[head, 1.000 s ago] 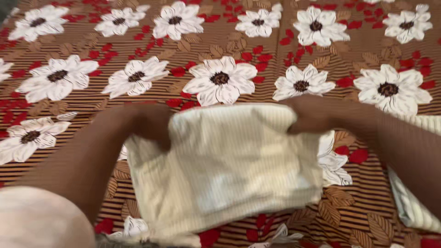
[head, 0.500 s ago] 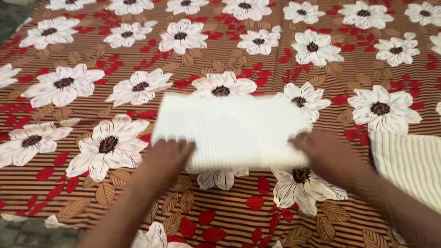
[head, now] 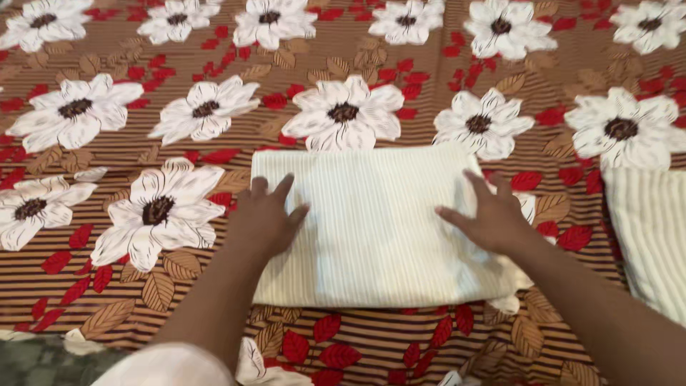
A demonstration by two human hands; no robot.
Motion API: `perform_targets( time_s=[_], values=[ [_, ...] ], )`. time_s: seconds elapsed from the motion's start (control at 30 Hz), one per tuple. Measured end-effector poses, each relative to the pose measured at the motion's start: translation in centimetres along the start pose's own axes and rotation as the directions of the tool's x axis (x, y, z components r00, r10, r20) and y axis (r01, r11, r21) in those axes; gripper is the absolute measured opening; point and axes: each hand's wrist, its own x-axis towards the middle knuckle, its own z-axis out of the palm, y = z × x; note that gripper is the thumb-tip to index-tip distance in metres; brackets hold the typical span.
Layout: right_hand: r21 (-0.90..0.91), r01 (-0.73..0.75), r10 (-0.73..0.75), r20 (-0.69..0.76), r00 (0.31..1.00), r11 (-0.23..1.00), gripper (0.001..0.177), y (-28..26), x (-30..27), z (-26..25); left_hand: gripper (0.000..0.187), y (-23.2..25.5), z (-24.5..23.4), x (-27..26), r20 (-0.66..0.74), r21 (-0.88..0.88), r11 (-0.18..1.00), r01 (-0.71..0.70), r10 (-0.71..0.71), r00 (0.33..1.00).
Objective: The person smooths a floral-patterned bedsheet on a bed, then folds a light-colored striped towel and places it on the bed. The person continues to smooth the bedsheet and arrange the folded towel.
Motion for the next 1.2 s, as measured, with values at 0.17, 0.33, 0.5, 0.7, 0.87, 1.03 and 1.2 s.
perform_targets(
  time_s=[0.17, 0.33, 0.5, 0.7, 0.87, 1.03, 1.2],
  values=[
    [-0.083, -0.278, 0.288, 0.157, 0.945, 0.957, 0.147, -0.3, 2.1, 2.6, 0.112, 2.0, 2.1, 0.8, 0.113, -0.048, 0.976, 0.212, -0.206, 0.972],
    [0.037, -0.35, 0.337, 0.185, 0.923, 0.936, 0.156, 0.0, 0.9, 2.8, 0.14, 2.1, 1.7, 0.2, 0.166, -0.079, 0.929, 0.361, -0.345, 0.924],
    [-0.074, -0.357, 0.364, 0.115, 0.924, 0.931, 0.131, -2.2, -1.2, 2.4, 0.15, 1.0, 0.8, 0.4, 0.173, -0.235, 0.929, 0.284, -0.248, 0.953],
    [-0.047, -0.36, 0.364, 0.137, 0.921, 0.932, 0.15, -2.4, -0.7, 1.6, 0.154, -0.6, 2.3, 2.5, 0.274, -0.227, 0.927, 0.298, -0.233, 0.933],
    [0.113, -0.356, 0.318, 0.259, 0.912, 0.928, 0.146, -1.3, 0.9, 1.3, 0.153, -2.3, 3.8, 4.8, 0.428, -0.141, 0.931, 0.336, -0.248, 0.869],
    [0.645, -0.414, 0.327, 0.257, 0.909, 0.643, 0.109, -1.8, -0.1, 0.2, 0.136, -3.6, 4.6, 5.6, 0.497, -0.248, 0.905, 0.346, -0.187, 0.847],
    [0.637, -0.606, 0.349, 0.496, 0.795, 0.477, 0.099, -1.8, 0.5, -1.7, 0.095, -3.7, 5.0, 5.3, 0.453, -0.207, 0.889, 0.409, -0.283, 0.845]
  ],
)
